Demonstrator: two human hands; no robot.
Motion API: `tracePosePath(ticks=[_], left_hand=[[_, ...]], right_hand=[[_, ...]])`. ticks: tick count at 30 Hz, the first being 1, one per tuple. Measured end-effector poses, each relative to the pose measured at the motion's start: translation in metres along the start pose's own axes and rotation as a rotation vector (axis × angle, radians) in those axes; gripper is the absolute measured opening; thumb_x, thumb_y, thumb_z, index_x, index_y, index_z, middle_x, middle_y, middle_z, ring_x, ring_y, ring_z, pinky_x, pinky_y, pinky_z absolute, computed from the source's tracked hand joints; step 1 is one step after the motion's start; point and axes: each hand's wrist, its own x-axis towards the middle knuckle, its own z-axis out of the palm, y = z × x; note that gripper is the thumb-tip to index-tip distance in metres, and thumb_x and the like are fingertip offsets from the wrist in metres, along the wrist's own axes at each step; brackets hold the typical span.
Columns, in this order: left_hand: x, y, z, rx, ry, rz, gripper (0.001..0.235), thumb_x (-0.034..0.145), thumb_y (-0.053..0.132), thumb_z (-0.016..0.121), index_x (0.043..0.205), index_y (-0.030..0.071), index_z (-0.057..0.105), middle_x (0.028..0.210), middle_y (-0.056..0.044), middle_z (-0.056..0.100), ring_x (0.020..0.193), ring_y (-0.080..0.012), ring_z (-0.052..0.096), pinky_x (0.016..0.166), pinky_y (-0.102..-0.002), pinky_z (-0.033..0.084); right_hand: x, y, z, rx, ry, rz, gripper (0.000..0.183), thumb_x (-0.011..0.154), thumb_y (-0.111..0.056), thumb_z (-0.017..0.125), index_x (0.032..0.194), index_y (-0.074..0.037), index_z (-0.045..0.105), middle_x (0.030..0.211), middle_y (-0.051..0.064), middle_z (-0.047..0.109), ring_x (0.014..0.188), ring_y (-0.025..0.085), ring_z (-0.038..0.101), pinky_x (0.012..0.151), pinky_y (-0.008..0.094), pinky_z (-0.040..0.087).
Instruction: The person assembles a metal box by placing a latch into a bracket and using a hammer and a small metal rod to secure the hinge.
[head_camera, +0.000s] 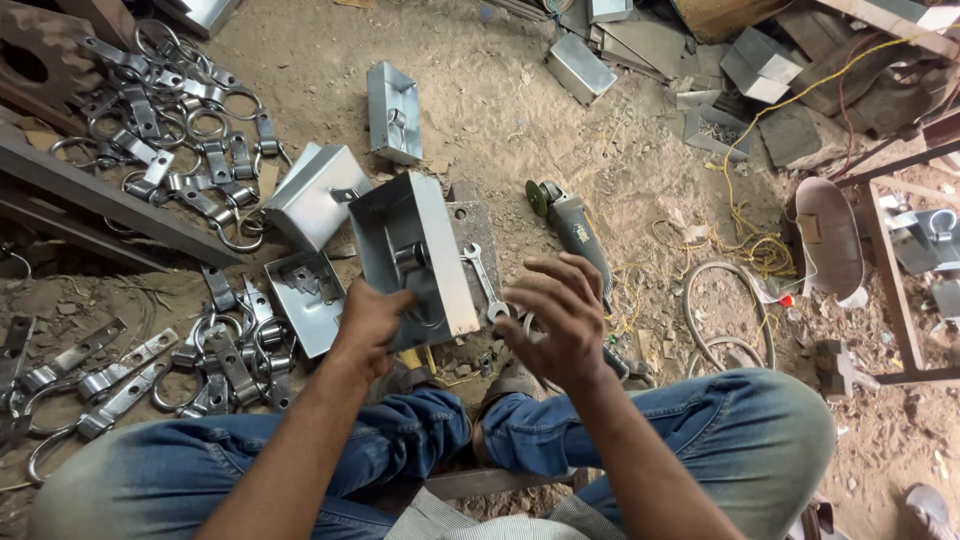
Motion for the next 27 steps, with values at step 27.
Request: tracePosePath(ticks=[27], left_hand=[[-0.041,0.021,0.014,-0.312,-0.705,-0.104,0.065,0.086,0.029,0.073,0.138,-0.002,0.051,0.11,-0.019,0.072,0.09,-0.0287,0.076,0.074,-0.044,0.067]], right_hand=[[0.004,-0.007,-0.028,0.474,-0.289,0.541,0.054,0.088,-0.028,0.078,0.135,-0.007,0.061,0.13,0.01,0.065,0.114,0.02,0.069,0.093,0.037,0.06]])
